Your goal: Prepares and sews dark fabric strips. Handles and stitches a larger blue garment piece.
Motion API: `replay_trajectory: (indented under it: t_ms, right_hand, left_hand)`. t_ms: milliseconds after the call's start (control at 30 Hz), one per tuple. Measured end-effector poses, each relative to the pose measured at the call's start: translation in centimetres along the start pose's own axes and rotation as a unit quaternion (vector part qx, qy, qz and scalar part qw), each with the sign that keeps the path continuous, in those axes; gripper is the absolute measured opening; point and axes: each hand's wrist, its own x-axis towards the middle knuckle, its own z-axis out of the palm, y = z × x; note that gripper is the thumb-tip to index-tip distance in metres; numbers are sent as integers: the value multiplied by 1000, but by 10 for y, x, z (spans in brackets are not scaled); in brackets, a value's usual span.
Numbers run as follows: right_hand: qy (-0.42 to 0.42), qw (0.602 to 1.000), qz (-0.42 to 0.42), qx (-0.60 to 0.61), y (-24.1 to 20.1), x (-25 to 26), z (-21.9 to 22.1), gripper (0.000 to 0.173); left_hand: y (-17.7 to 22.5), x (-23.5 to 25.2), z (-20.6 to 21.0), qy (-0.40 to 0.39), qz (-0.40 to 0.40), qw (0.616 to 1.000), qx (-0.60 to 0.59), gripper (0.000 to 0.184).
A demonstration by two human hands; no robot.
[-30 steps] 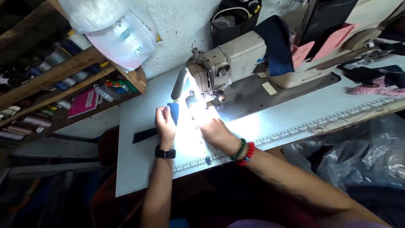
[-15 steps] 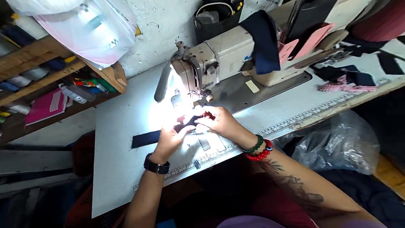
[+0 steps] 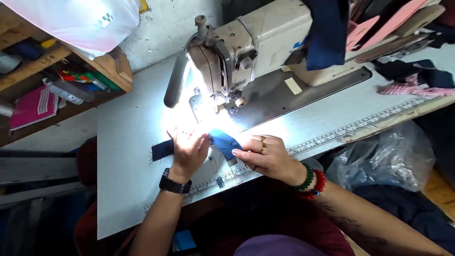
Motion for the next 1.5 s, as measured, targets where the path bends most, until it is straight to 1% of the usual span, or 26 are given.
replay_trajectory:
  t_ms: [333, 467, 567, 633, 667, 733, 800, 867, 933, 967, 1000, 1033, 1067, 1133, 1167, 1233, 1300, 1367, 1400, 1433, 1500]
  right_hand:
    - [45, 998, 37, 29, 2, -4, 4, 10]
    - [57, 997, 31, 30, 2, -5, 3, 10]
    - [47, 998, 22, 30, 2, -5, 2, 12]
    - [36, 999, 12, 26, 2, -3, 2, 13]
    - [34, 999, 13, 26, 2, -2, 2, 13]
    - [56, 996, 51, 47, 2, -2, 0, 10]
    - [105, 979, 148, 93, -1, 0, -9, 8]
    - [155, 942, 266, 133, -2, -1, -30, 19]
    - [187, 903, 358, 145, 2, -8, -62, 24]
    - [196, 890, 387, 140, 6, -15, -78, 24]
    - [198, 880, 413, 127, 9, -23, -94, 23]
    - [195, 870, 439, 110, 13, -32, -109, 22]
    - [188, 862, 462, 91, 17, -42, -123, 21]
    - [170, 851, 493, 56, 23, -61, -147, 19]
    - [162, 847, 505, 42, 27, -69, -157, 19]
    - [149, 839, 523, 16, 33, -82, -173, 17]
    - [136, 839, 527, -6, 41, -87, -184, 16]
    - [124, 842, 524, -22, 48, -87, -189, 15]
    - [121, 844, 521, -36, 53, -87, -191, 14]
    - [118, 846, 518, -54, 57, -88, -193, 15]
    - [116, 845, 513, -95, 63, -93, -199, 18]
  left_hand:
    - [2, 1, 1, -7, -17, 1000, -18, 8]
    - [3, 0, 3, -4, -13, 1000, -24, 8]
    - [4, 0, 4, -5, -14, 999, -29, 8]
    - [4, -1, 2, -29, -23, 999, -35, 5]
    - [3, -1, -1, -61, -30, 997, -38, 3]
    - [-4, -1, -3, -150, -49, 986, -53, 14]
    - [-12, -2, -6, -217, -88, 969, -81, 20]
    - [-15, -2, -13, -279, -152, 942, -111, 25]
    - [-12, 0, -18, -348, -204, 904, -140, 29]
    - [-8, 0, -17, -373, -204, 893, -147, 32]
    - [-2, 0, -14, -385, -185, 893, -144, 35]
    - [6, 0, -8, -393, -157, 896, -135, 37]
    - [15, 0, -1, -395, -124, 902, -123, 34]
    - [28, 3, 14, -385, -72, 915, -96, 20]
    - [34, 5, 19, -377, -55, 922, -77, 15]
    - [48, 12, 26, -362, -39, 929, -63, 16]
    - [72, 24, 38, -336, -36, 939, -65, 24]
    - [100, 32, 56, -337, -25, 939, -57, 45]
    - [109, 35, 68, -354, -15, 935, -37, 53]
    - [112, 37, 80, -367, -10, 930, -16, 58]
    - [106, 51, 103, -363, -21, 932, 6, 63]
